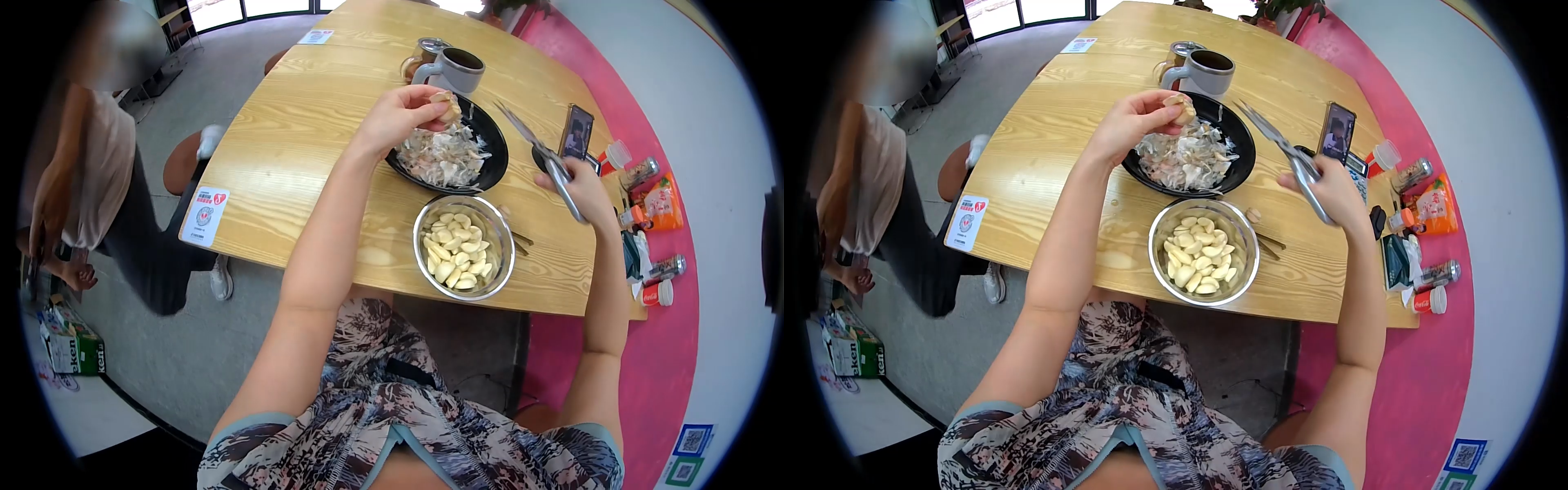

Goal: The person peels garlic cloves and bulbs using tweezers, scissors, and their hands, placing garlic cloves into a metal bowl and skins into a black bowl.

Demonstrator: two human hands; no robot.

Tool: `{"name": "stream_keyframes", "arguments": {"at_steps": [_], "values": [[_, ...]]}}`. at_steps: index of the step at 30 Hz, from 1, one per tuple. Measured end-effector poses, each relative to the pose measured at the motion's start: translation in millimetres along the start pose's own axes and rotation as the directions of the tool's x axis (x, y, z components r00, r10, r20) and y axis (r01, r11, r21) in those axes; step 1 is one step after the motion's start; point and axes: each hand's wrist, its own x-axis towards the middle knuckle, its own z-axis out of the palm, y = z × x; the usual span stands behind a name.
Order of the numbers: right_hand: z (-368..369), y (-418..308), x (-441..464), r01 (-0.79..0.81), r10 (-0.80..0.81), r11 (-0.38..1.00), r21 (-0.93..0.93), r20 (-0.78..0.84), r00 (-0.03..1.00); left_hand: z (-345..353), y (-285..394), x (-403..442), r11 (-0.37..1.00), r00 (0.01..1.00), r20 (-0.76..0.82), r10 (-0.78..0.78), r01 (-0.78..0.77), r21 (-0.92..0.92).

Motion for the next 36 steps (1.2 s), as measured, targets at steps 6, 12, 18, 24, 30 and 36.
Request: {"name": "stream_keyframes", "arguments": {"at_steps": [6, 12, 18, 24, 30, 36], "values": [[38, 77, -29, -0.191, 0.191, 0.981, -0.019, 0.024, 0.981, 2, -4, 3, 0.999, 0.999, 0.021, -0.036, 0.036, -0.017], [59, 101, -36, -0.171, 0.173, 0.981, -0.093, 0.015, 0.985, 1, -4, 2, 1.000, 1.000, -0.009, 0.000, 0.000, 0.007], [61, 98, -45, -0.027, 0.015, 0.984, -0.175, -0.067, 0.998, 3, -9, 4, 0.999, 1.000, 0.001, 0.008, -0.008, 0.044], [57, 48, -63, 0.081, -0.189, 0.858, -0.507, -0.165, 0.968, 1, -5, 2, 1.000, 1.000, 0.008, 0.004, -0.004, 0.028], [68, 30, -72, 0.166, -0.151, 0.984, -0.070, 0.183, 0.971, 3, -2, 1, 1.000, 1.000, 0.008, 0.020, -0.020, -0.001], [41, 40, -63, 0.091, -0.074, 0.993, -0.081, 0.202, 0.977, 4, 0, 0, 1.000, 1.000, -0.015, 0.023, -0.023, -0.014]]}}
